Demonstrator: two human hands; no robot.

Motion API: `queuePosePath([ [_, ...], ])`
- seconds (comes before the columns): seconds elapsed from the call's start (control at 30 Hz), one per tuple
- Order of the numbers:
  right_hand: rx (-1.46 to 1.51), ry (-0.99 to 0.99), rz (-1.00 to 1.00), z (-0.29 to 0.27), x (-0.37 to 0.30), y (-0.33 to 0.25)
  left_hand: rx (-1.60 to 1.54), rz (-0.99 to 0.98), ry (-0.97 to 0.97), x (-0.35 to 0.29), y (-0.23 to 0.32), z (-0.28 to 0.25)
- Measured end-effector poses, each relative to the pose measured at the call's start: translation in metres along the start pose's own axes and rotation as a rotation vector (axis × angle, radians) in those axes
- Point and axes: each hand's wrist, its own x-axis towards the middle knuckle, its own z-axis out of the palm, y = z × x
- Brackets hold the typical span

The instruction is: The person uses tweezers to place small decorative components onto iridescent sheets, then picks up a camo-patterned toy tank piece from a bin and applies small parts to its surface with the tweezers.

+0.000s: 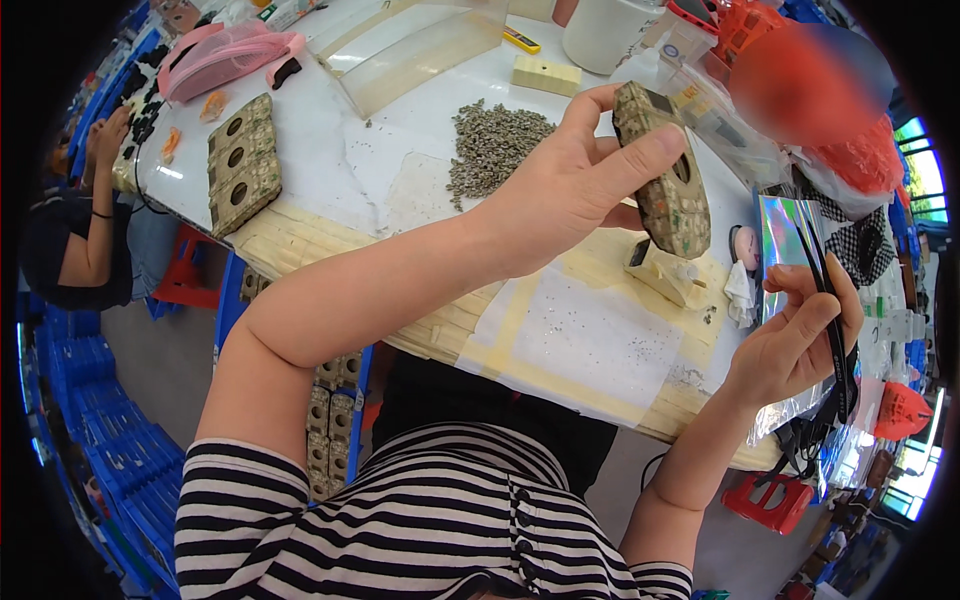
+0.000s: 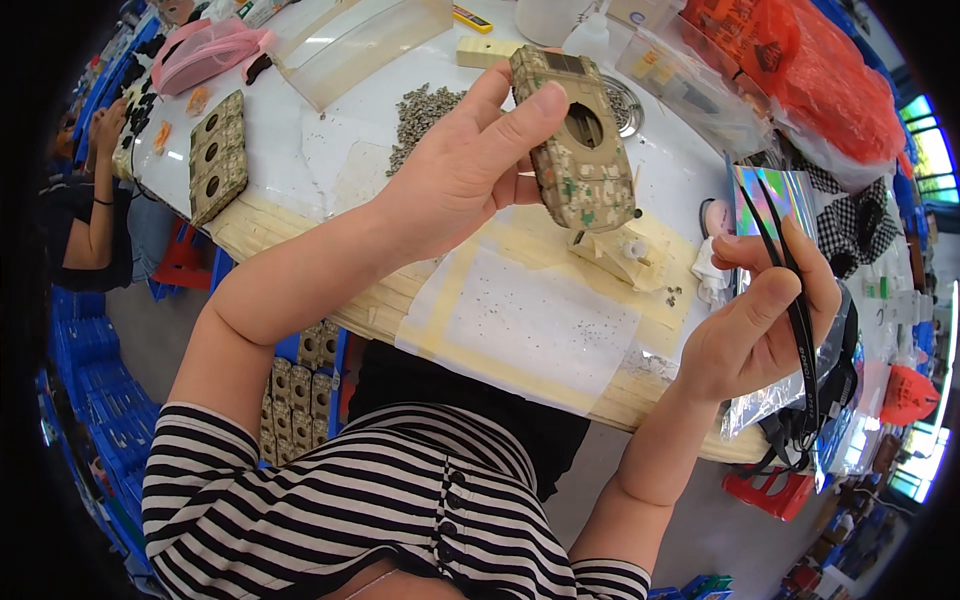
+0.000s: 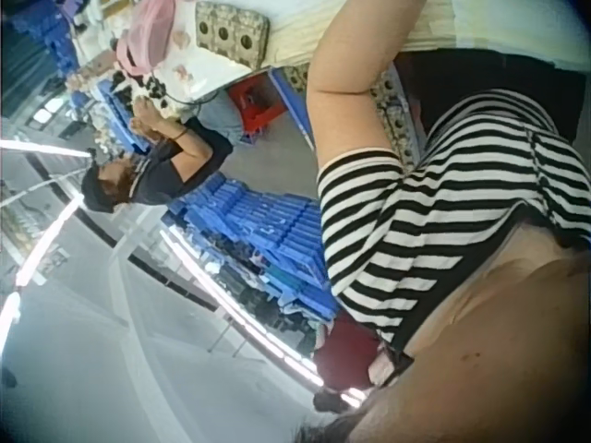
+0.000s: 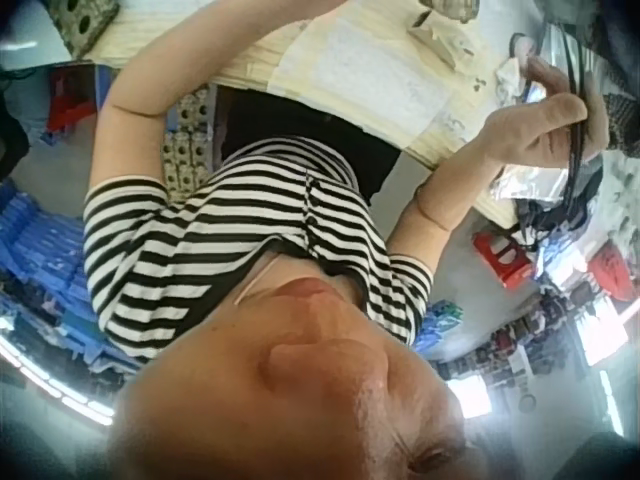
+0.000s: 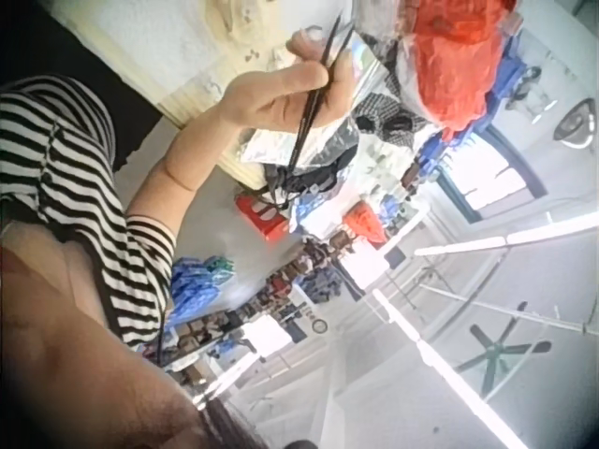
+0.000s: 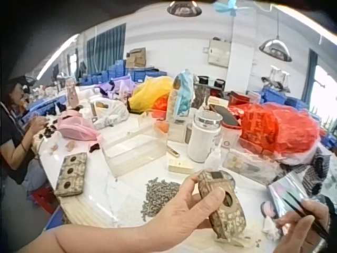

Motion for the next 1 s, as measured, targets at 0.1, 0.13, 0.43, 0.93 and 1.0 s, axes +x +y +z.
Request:
queuePosePath([
  [0.1, -0.066, 0.036, -0.021, 0.005, -0.001, 0.001, -0.050, -0.006, -0.033, -0.004, 0.011, -0.007],
  [0.13, -0.034, 0.000, -0.006, 0.002, -0.003, 0.003, -0.068, -0.012, -0.039, -0.009, 0.017, -0.010],
  [0.43, -0.131, 0.032, -0.058, -0.004, -0.005, 0.003, 0.057, 0.169, 0.089, -0.133, 0.064, -0.117],
  [0.93, -0.160, -0.003, -0.136, -0.002, -0.003, 0.001, -0.117, -0.273, 1.253, -0.416, -0.019, -0.322],
  [1.0, -0.161, -0.002, -0.131, -0.002, -0.003, 0.002, -0.214, -0.200, 1.464, -0.427, -0.045, -0.345],
])
